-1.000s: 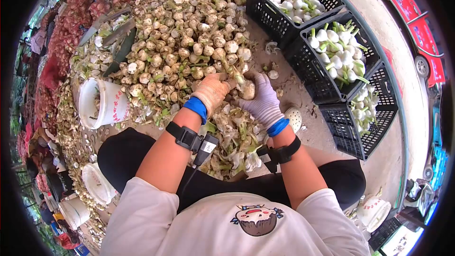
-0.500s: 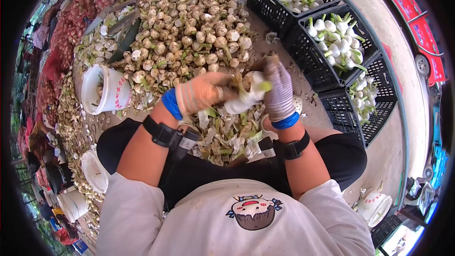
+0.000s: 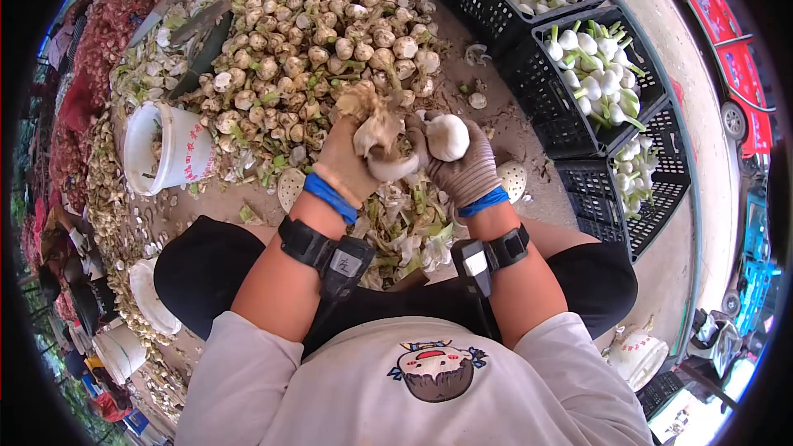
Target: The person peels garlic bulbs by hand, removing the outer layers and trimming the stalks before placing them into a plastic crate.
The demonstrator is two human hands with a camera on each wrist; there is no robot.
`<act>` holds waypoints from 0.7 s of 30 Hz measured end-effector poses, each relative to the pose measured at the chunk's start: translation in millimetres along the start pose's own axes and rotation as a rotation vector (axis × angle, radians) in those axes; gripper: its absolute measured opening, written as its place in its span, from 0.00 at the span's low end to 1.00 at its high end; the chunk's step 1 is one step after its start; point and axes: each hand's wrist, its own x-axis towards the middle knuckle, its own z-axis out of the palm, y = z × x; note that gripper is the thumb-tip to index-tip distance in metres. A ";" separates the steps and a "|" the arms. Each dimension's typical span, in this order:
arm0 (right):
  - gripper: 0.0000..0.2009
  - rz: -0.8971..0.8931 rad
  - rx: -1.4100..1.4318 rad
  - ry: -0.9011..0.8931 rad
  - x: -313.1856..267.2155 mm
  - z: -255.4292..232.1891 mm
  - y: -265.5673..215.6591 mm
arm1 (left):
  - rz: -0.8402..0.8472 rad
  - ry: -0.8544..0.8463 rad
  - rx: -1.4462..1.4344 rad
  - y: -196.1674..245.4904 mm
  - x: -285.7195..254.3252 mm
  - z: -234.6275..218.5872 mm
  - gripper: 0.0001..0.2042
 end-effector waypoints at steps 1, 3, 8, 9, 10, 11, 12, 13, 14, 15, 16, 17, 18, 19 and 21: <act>0.18 0.000 -0.001 0.006 2.0 -1.9 -6.3 | -0.002 0.003 -0.005 -9.2 6.0 -17.4 0.14; 0.18 0.017 -0.142 -0.099 7.0 -5.9 -14.5 | 0.030 -0.144 0.826 -36.6 22.4 -63.4 0.14; 0.32 -0.247 -0.325 -0.286 52.1 32.4 -96.6 | -0.585 -0.255 1.327 -52.7 19.8 -51.0 0.21; 0.36 -0.331 -0.255 -0.348 39.2 62.4 -108.1 | -0.491 -0.238 1.287 -64.1 19.3 -58.9 0.19; 0.40 -0.406 -0.366 -0.318 44.3 69.7 -133.1 | -0.399 -0.216 1.249 -70.2 20.8 -64.1 0.18; 0.36 -0.573 -0.494 -0.166 43.2 83.6 -133.6 | -0.408 -0.206 1.244 -71.0 28.1 -65.8 0.18; 0.36 -0.565 -0.495 -0.161 72.4 54.5 -173.6 | -0.585 -0.173 1.292 -71.2 40.9 -66.0 0.18; 0.34 -0.591 -0.950 0.094 105.7 22.7 -186.9 | -0.762 -0.141 1.335 -71.8 54.0 -64.3 0.19; 0.32 -0.591 -1.399 0.365 134.7 -14.1 -193.2 | -0.695 -0.235 1.327 -65.6 61.1 -52.3 0.20; 0.30 -0.556 -1.842 0.652 165.9 -45.5 -227.3 | -0.703 -0.230 1.320 -69.7 68.2 -50.3 0.20; 0.32 -0.523 -2.056 0.799 164.7 -49.1 -212.0 | -0.707 -0.236 1.374 -75.0 76.4 -50.6 0.21; 0.33 -0.485 -2.266 0.946 160.4 -54.1 -191.3 | -0.708 -0.243 1.431 -79.8 86.7 -54.1 0.23; 0.33 -0.512 -2.295 0.993 170.8 -65.3 -187.4 | -0.712 -0.195 1.309 -85.5 96.5 -61.7 0.22; 0.33 -0.532 -2.320 1.046 180.3 -76.6 -183.3 | -0.728 -0.196 1.306 -93.5 107.0 -73.3 0.22; 0.31 -0.541 -2.290 1.001 192.1 -90.2 -183.1 | -0.740 0.056 1.098 -107.0 128.2 -94.9 0.23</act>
